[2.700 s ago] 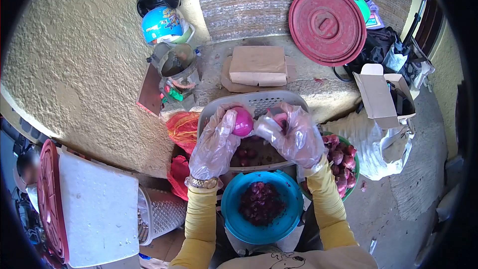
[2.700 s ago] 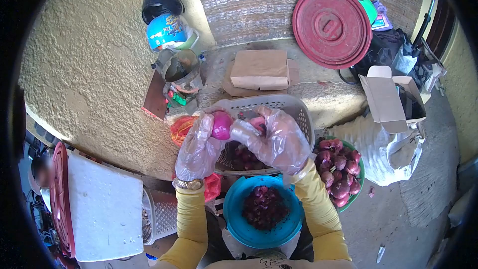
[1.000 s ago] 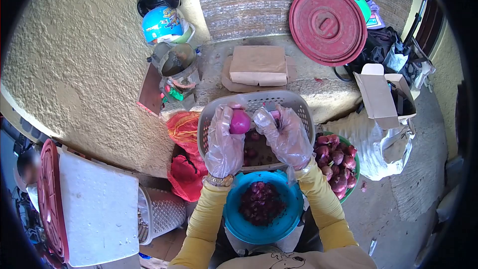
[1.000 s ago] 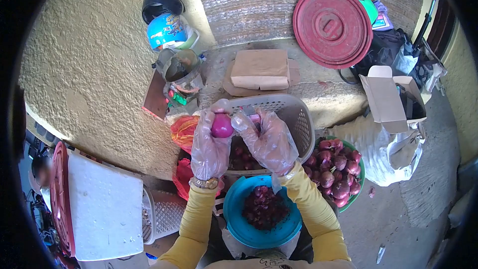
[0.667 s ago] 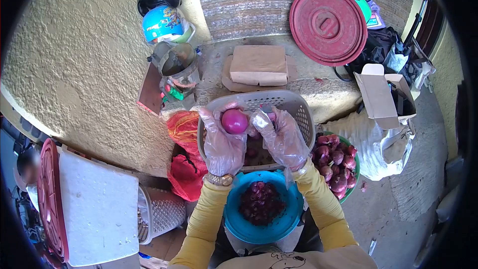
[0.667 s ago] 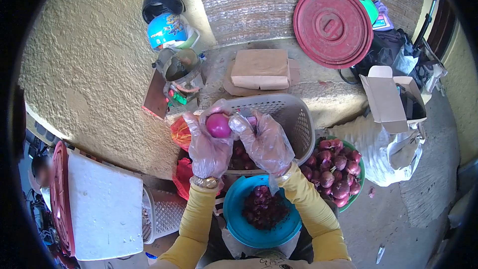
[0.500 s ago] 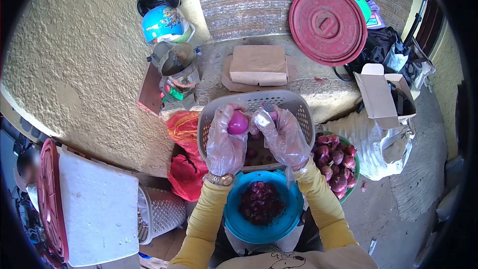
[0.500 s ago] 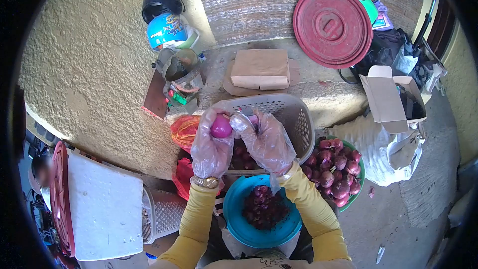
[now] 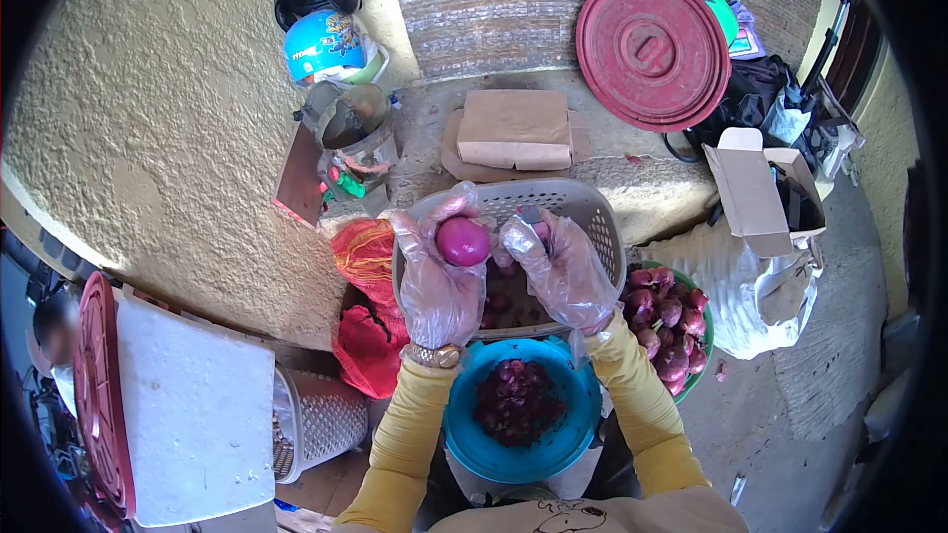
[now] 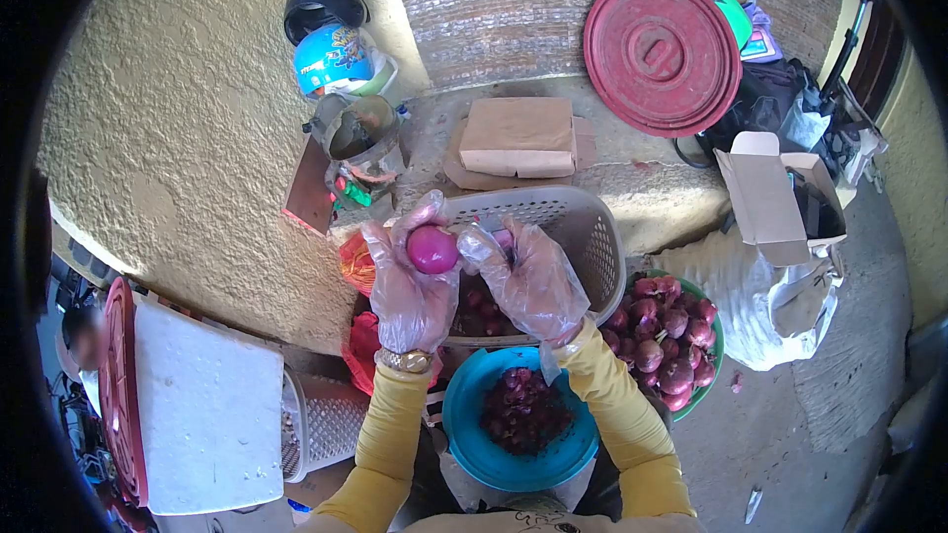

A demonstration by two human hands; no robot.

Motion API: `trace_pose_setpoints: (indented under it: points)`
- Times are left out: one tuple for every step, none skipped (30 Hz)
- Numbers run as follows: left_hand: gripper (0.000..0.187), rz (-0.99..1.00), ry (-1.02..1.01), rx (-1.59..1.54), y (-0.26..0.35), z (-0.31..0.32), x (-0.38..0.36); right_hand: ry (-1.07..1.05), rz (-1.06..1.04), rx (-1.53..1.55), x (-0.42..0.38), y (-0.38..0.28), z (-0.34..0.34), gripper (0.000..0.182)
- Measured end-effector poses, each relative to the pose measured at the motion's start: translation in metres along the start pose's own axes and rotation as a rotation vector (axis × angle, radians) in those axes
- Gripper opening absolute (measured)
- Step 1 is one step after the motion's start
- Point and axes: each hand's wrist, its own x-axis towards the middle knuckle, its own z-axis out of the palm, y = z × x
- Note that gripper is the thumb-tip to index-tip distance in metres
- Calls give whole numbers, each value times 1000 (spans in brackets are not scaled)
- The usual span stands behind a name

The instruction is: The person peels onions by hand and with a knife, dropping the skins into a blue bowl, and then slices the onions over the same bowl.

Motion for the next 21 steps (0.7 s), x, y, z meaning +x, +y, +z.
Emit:
trace_pose_setpoints:
  points:
    - [70, 1, 0, 0, 1, 3, -1, 0, 0, 0, -1, -2, 2, 34]
    - [69, -2, 7, 11, 1, 6, -2, -12, 56, 29, -2, -8, 3, 34]
    - [68, -5, 15, 22, 1, 7, -3, -23, 113, 58, -3, -11, 4, 34]
    - [68, -5, 16, 22, 0, 7, -2, -23, 113, 58, -4, -9, 5, 34]
    - [62, 11, 9, 43, -1, 6, -1, -2, 112, 29, -5, -6, 5, 34]
    - [56, 28, 2, 64, -2, 5, 0, 20, 110, 0, -5, -7, 6, 34]
    - [56, 28, 2, 64, -4, 2, 0, 21, 110, 0, -4, -11, 5, 34]
    - [52, 57, -61, 123, -6, -3, 0, 0, 121, 45, -3, -18, 3, 33]
    - [50, 86, -124, 182, -7, -4, -1, -21, 133, 90, -3, -23, 3, 32]
    - [50, 85, -123, 182, -7, -4, 0, -21, 134, 90, -3, -22, 2, 32]
    - [44, 66, -98, 189, -7, -3, 0, -18, 121, 83, -3, -20, 2, 33]
    - [38, 47, -72, 196, -7, -2, 0, -14, 108, 77, -3, -18, 2, 33]
    - [38, 46, -72, 195, -7, -4, 1, -14, 109, 76, -3, -15, 2, 33]
    - [39, 24, -115, 155, -6, -6, 2, -2, 95, 79, -3, -11, 2, 33]
    - [39, 2, -158, 115, -5, -8, 3, 10, 82, 82, -3, -11, 2, 34]
    - [39, 2, -158, 115, -5, -8, 2, 10, 83, 83, -4, -13, 1, 34]
    - [41, -17, -157, 71, -4, -6, 1, 27, 95, 113, -4, -19, 0, 35]
    - [44, -35, -156, 27, -3, -5, 0, 43, 106, 142, -4, -22, -1, 36]
    - [44, -36, -157, 28, -3, -3, 0, 44, 106, 142, -4, -21, -3, 36]
    - [47, -16, -220, 37, -3, -2, 0, 59, 168, 82, -5, -19, -5, 37]
    - [52, 4, -283, 46, -2, 0, -1, 73, 229, 21, -5, -18, -7, 39]
